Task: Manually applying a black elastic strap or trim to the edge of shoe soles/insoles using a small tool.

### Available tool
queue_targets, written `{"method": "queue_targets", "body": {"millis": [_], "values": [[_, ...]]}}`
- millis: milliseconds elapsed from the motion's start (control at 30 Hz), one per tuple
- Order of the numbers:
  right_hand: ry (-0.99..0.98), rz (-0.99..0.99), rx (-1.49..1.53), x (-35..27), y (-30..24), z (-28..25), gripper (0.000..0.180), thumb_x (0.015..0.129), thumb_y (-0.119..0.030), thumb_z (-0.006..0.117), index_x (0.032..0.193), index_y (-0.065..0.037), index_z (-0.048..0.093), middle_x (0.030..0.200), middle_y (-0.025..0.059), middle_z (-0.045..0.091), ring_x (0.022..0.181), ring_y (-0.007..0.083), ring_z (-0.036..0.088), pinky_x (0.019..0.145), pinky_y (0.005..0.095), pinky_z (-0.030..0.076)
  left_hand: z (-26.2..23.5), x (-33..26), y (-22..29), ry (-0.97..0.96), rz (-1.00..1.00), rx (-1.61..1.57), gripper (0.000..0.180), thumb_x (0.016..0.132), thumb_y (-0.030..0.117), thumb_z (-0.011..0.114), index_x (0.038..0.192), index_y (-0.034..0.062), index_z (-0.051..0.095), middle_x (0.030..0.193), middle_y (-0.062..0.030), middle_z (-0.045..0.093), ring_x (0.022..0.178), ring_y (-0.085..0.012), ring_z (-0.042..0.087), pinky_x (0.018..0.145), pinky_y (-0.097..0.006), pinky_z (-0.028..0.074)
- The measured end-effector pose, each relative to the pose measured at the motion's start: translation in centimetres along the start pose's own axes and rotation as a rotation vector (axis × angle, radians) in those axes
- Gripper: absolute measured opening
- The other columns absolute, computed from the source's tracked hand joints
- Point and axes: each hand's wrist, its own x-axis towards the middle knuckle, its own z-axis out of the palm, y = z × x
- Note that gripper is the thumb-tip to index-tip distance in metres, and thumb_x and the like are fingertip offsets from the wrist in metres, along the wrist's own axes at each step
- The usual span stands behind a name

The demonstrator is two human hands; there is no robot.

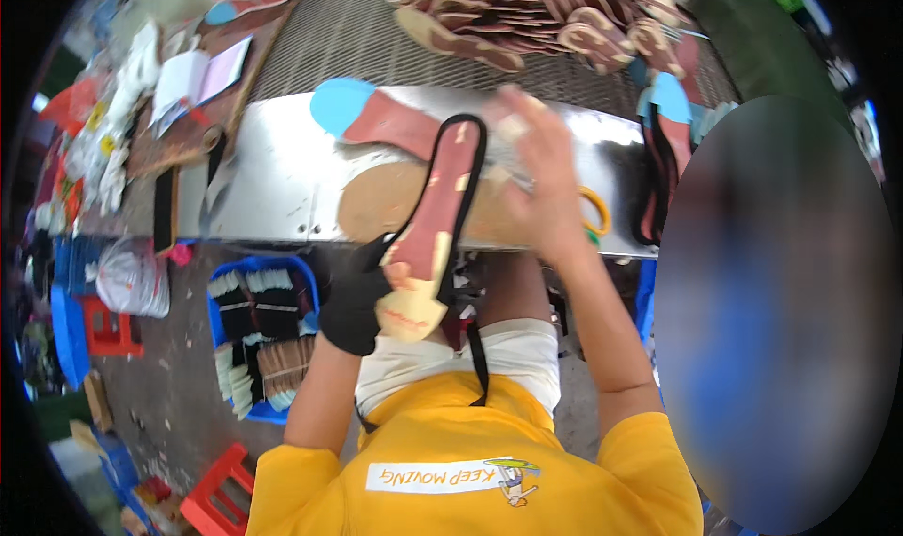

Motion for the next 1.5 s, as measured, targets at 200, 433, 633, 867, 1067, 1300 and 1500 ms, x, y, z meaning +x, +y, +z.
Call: {"method": "queue_targets", "body": {"millis": [200, 433, 633, 867, 1067, 1300, 1500], "values": [[-0.260, 0.172, 0.178, -3.3, 1.3, -3.7, 0.044, 0.074, -0.011, 0.071, 0.115, -0.005, 0.060, 0.112, 0.0104, 0.065, 0.110, 0.0271, 0.060, 0.096, 0.0410, 0.044, 0.2, 2.3, -1.9, -0.425, -0.245, -0.562, 0.081, 0.091, 0.060, 0.049, 0.141, -0.0023, 0.036, 0.119, -0.0197, 0.059, 0.098, -0.0298, 0.062, 0.075, -0.042, 0.053], [0.225, 0.541, -0.315, -3.7, 9.6, -13.9, 0.060, 0.069, -0.020, 0.078, 0.122, -0.003, 0.056, 0.113, 0.0194, 0.062, 0.100, 0.0324, 0.061, 0.089, 0.0402, 0.048, -0.7, 1.8, -2.8, -0.361, -0.104, -0.286, 0.067, 0.096, 0.047, 0.050, 0.141, -0.0014, 0.037, 0.113, -0.0144, 0.060, 0.096, -0.0244, 0.061, 0.074, -0.034, 0.052], [0.110, 0.548, -0.839, -4.3, 13.4, -13.5, 0.043, 0.073, -0.033, 0.077, 0.106, -0.008, 0.067, 0.120, 0.0103, 0.058, 0.115, 0.0315, 0.050, 0.088, 0.0466, 0.046, -0.2, 1.2, -1.9, -0.280, -0.062, -0.065, 0.064, 0.089, 0.041, 0.066, 0.132, -0.0031, 0.048, 0.103, -0.0136, 0.065, 0.089, -0.0249, 0.066, 0.069, -0.035, 0.054], [0.091, 0.176, -0.539, -3.1, 6.1, -10.6, 0.037, 0.076, -0.015, 0.073, 0.111, -0.008, 0.066, 0.123, 0.0163, 0.058, 0.119, 0.0349, 0.049, 0.103, 0.0434, 0.037, -4.9, -0.9, 0.2, 0.232, 0.252, 0.386, 0.034, 0.090, 0.021, 0.065, 0.115, -0.0009, 0.060, 0.094, -0.0085, 0.066, 0.082, -0.0166, 0.063, 0.070, -0.029, 0.050], [-0.120, 0.208, -0.198, -5.2, 1.8, -7.3, 0.032, 0.076, -0.002, 0.066, 0.108, -0.004, 0.065, 0.121, 0.0124, 0.060, 0.118, 0.0314, 0.051, 0.102, 0.0401, 0.038, -14.7, 2.4, 12.1, 1.197, 1.133, 1.423, 0.032, 0.079, 0.018, 0.072, 0.105, 0.0029, 0.061, 0.094, -0.0153, 0.065, 0.087, -0.0331, 0.064, 0.082, -0.041, 0.050], [-0.271, 0.096, 0.040, -3.8, -5.6, -1.1, 0.024, 0.076, -0.002, 0.067, 0.100, -0.001, 0.062, 0.110, 0.0131, 0.064, 0.108, 0.0332, 0.056, 0.097, 0.0402, 0.041, -22.6, 1.6, 12.3, 1.137, 0.719, 1.698, 0.042, 0.076, 0.032, 0.073, 0.109, 0.0056, 0.067, 0.088, -0.0116, 0.069, 0.087, -0.0312, 0.065, 0.077, -0.043, 0.050], [-0.590, 0.417, 0.484, -3.3, -7.8, 5.2, 0.020, 0.087, -0.008, 0.064, 0.105, 0.001, 0.066, 0.104, 0.0093, 0.067, 0.090, 0.0201, 0.065, 0.082, 0.0296, 0.050, -8.7, -7.1, 4.6, 0.343, 0.704, 1.588, 0.024, 0.075, 0.021, 0.071, 0.094, 0.0081, 0.068, 0.085, -0.0130, 0.067, 0.081, -0.0306, 0.066, 0.071, -0.041, 0.051]]}}
